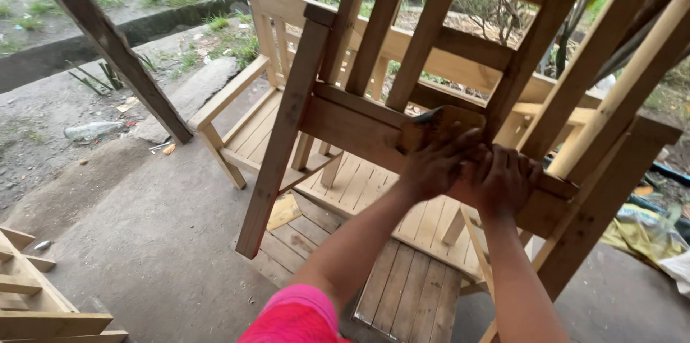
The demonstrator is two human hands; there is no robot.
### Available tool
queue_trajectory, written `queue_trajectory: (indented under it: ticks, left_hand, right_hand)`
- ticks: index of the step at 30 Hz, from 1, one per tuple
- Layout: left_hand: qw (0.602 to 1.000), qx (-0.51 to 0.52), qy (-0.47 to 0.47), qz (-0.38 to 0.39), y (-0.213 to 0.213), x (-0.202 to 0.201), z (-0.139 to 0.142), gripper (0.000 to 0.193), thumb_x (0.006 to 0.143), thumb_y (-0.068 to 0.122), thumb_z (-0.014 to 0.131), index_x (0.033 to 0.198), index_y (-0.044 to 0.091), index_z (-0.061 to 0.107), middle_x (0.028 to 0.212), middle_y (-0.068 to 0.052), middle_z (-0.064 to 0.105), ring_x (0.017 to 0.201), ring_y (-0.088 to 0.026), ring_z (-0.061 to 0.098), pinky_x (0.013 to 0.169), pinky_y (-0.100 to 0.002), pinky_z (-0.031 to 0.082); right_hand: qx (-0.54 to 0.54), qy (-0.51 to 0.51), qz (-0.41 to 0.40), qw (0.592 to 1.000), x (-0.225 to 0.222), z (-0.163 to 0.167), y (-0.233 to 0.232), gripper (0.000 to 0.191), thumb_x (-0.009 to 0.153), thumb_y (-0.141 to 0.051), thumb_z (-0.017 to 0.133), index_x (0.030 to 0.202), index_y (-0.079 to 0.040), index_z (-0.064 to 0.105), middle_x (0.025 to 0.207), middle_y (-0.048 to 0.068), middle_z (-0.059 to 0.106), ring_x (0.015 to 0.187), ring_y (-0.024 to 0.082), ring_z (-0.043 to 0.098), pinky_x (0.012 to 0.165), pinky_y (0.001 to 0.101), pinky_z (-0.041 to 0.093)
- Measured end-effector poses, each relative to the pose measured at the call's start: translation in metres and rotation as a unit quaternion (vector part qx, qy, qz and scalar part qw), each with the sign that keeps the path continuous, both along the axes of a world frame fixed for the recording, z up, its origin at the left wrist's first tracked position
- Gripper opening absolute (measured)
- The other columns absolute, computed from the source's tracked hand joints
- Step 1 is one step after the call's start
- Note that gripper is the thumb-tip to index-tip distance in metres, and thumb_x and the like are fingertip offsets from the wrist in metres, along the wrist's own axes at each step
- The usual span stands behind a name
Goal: The person sands a wooden chair frame using a sanding block. They move the block along the legs, rails, and backrest slats, smoothing the surfaces. The chair remains upright on a small wooden platform during the process.
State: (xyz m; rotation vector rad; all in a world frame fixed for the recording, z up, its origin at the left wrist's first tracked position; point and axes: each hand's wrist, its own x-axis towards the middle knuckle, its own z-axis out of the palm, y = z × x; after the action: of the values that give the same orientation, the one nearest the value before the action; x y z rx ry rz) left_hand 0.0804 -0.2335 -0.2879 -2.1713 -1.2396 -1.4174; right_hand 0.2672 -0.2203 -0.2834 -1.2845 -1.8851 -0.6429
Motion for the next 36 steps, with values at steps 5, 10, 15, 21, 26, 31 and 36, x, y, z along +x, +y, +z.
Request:
queue_trajectory:
  ticks: [5,10,15,21,26,31,36]
  left_hand:
    - [0.955,-0.216,-0.074,0.19,0.037,-0.1,-0.03,0.028,0.1,0.023,0.06,0.121,0.031,0.077,0.143,0.01,0.067,0.138,-0.015,0.061,0.115,-0.03,0.049]
    - [0.967,-0.023,-0.082,0.238,0.011,-0.072,-0.032,0.043,0.098,0.021,0.058,0.139,0.012,0.068,0.153,-0.01,0.052,0.147,-0.042,0.035,0.118,-0.054,0.033]
    - [0.983,-0.06,-0.017,0.172,-0.005,-0.118,-0.003,0.037,0.101,0.028,0.053,0.134,0.02,0.068,0.15,-0.004,0.058,0.146,-0.032,0.05,0.124,-0.047,0.039]
    - [0.966,0.021,-0.105,0.236,-0.013,-0.08,-0.013,0.042,0.102,0.015,0.05,0.141,0.003,0.061,0.15,-0.018,0.058,0.135,-0.039,0.059,0.113,-0.045,0.047]
    - [0.955,0.055,0.053,0.286,-0.004,-0.083,-0.042,0.044,0.091,0.019,0.057,0.129,-0.001,0.065,0.134,-0.02,0.064,0.118,-0.035,0.067,0.102,-0.058,0.047]
    - [0.913,0.067,-0.09,0.393,0.009,-0.112,-0.036,0.043,0.105,0.018,0.051,0.14,-0.004,0.061,0.148,-0.024,0.058,0.134,-0.042,0.06,0.105,-0.04,0.055]
    - [0.958,0.045,0.023,0.282,-0.015,-0.075,-0.038,0.042,0.1,0.021,0.052,0.136,0.001,0.063,0.146,-0.02,0.059,0.132,-0.037,0.063,0.105,-0.045,0.056]
  right_hand:
    - [0.0,-0.011,-0.024,1.0,-0.004,-0.003,0.002,0.017,0.109,-0.021,0.055,0.111,-0.01,0.068,0.109,0.007,0.067,0.109,0.027,0.061,0.111,0.0473,0.038]
    - [0.011,-0.009,-0.034,0.999,-0.007,-0.002,0.0,0.016,0.107,-0.021,0.057,0.11,-0.01,0.068,0.108,0.008,0.067,0.108,0.027,0.061,0.111,0.0455,0.039]
    - [0.016,0.007,-0.004,1.0,-0.006,0.001,-0.002,0.018,0.11,-0.02,0.055,0.113,-0.009,0.069,0.111,0.007,0.068,0.109,0.026,0.061,0.11,0.0453,0.039]
    - [0.01,-0.005,-0.024,1.0,-0.006,-0.003,0.001,0.018,0.109,-0.02,0.056,0.109,-0.009,0.069,0.109,0.007,0.067,0.108,0.026,0.061,0.111,0.0458,0.038]
    - [0.012,-0.01,-0.01,1.0,-0.002,-0.005,0.002,0.018,0.11,-0.02,0.056,0.104,-0.008,0.068,0.104,0.007,0.067,0.108,0.026,0.061,0.113,0.0466,0.038]
    - [0.014,-0.015,-0.031,0.999,-0.003,-0.007,0.004,0.014,0.107,-0.02,0.058,0.107,-0.01,0.068,0.107,0.007,0.066,0.107,0.026,0.061,0.113,0.0479,0.038]
    - [0.02,-0.011,-0.012,1.0,0.0,-0.01,0.007,0.016,0.11,-0.02,0.059,0.104,-0.009,0.068,0.105,0.007,0.066,0.105,0.026,0.06,0.111,0.0463,0.038]
